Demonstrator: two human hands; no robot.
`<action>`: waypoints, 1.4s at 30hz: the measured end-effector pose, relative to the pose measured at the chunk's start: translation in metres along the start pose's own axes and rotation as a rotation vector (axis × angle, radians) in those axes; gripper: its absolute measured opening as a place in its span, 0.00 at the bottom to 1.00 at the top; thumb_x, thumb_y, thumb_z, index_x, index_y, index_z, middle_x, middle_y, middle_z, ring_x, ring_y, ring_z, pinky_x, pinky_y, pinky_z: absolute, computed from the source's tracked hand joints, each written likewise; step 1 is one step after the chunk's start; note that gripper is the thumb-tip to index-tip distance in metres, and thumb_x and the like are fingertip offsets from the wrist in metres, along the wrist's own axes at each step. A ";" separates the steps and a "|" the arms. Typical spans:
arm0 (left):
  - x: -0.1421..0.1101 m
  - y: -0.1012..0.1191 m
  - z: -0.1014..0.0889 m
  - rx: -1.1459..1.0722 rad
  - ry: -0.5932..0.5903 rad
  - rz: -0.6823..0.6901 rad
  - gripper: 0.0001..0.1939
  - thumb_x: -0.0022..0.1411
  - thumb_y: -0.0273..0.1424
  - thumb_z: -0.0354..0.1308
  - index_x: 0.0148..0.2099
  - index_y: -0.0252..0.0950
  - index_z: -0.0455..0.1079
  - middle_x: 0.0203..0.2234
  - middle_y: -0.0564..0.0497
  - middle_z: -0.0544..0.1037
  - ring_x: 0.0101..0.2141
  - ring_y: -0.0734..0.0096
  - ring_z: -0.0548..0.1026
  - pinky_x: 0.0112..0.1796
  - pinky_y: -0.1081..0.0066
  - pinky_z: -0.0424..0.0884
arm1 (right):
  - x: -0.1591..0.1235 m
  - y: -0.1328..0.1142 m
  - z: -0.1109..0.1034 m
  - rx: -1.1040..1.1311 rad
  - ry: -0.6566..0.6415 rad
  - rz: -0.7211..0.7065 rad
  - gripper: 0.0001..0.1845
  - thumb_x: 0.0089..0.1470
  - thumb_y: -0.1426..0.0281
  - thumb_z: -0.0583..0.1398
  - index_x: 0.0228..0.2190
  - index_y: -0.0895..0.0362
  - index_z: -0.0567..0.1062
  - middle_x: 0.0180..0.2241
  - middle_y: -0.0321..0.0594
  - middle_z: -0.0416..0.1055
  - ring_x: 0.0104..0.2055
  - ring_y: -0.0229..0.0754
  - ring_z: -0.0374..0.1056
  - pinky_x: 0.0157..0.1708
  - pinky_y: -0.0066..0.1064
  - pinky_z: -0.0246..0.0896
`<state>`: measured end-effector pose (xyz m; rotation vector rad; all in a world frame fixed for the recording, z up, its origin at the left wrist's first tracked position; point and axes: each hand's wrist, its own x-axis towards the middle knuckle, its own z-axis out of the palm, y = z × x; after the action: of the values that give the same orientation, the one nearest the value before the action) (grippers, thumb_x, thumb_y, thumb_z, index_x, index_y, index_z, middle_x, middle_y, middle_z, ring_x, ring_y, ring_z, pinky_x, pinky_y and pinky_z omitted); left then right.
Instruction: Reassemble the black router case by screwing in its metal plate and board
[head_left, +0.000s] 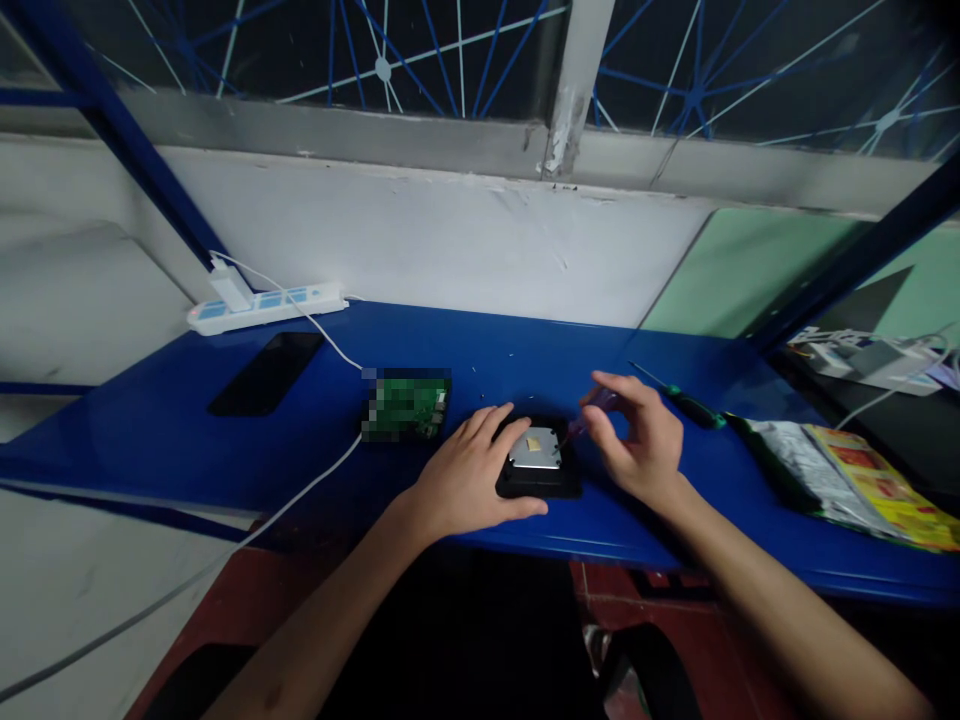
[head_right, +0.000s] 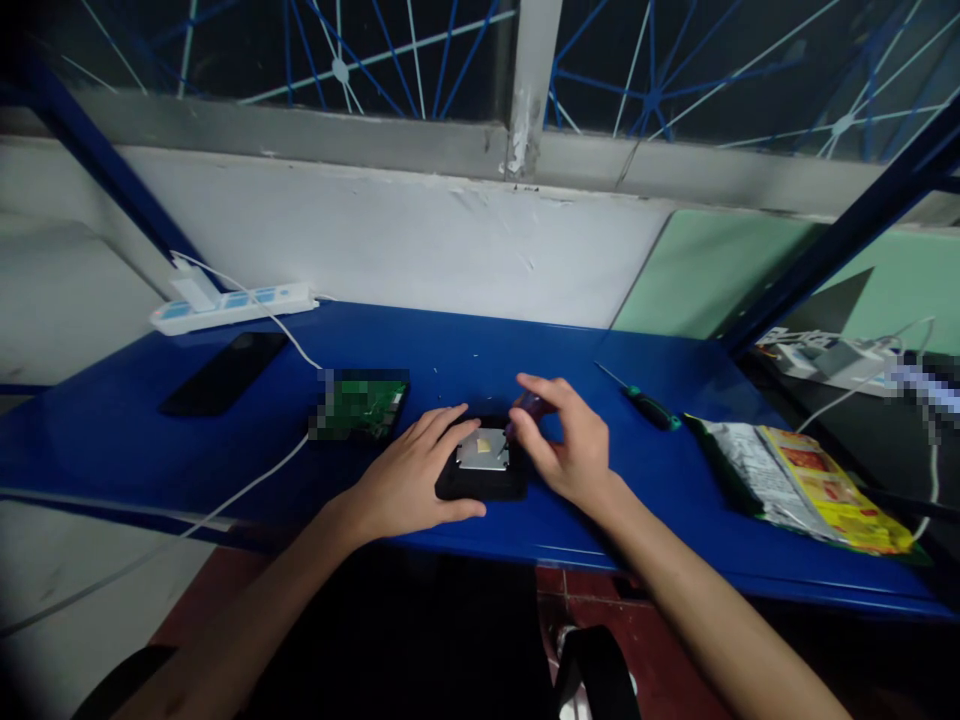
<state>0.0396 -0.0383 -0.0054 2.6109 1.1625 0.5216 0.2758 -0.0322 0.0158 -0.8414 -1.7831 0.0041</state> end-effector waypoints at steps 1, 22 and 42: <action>-0.003 0.001 0.000 -0.007 0.002 -0.022 0.48 0.56 0.59 0.62 0.69 0.38 0.54 0.68 0.38 0.57 0.66 0.44 0.57 0.62 0.46 0.61 | 0.000 0.003 0.001 0.013 0.058 0.047 0.24 0.57 0.75 0.63 0.55 0.50 0.69 0.36 0.38 0.77 0.32 0.39 0.76 0.33 0.34 0.75; -0.022 0.013 -0.007 -0.232 0.213 -0.239 0.21 0.67 0.40 0.61 0.57 0.37 0.64 0.53 0.44 0.74 0.57 0.55 0.69 0.56 0.56 0.70 | 0.015 0.021 0.051 0.136 -0.024 0.413 0.16 0.50 0.64 0.70 0.39 0.52 0.73 0.37 0.38 0.82 0.39 0.45 0.80 0.42 0.39 0.76; -0.021 0.009 -0.004 -0.167 0.138 -0.230 0.22 0.67 0.44 0.59 0.55 0.37 0.60 0.59 0.39 0.69 0.64 0.51 0.61 0.59 0.52 0.68 | 0.022 0.017 0.029 0.363 0.160 0.559 0.15 0.54 0.62 0.67 0.41 0.52 0.73 0.30 0.34 0.77 0.23 0.38 0.75 0.26 0.33 0.74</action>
<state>0.0309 -0.0600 -0.0037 2.2949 1.3756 0.7241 0.2573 0.0038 0.0159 -1.0113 -1.2970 0.5909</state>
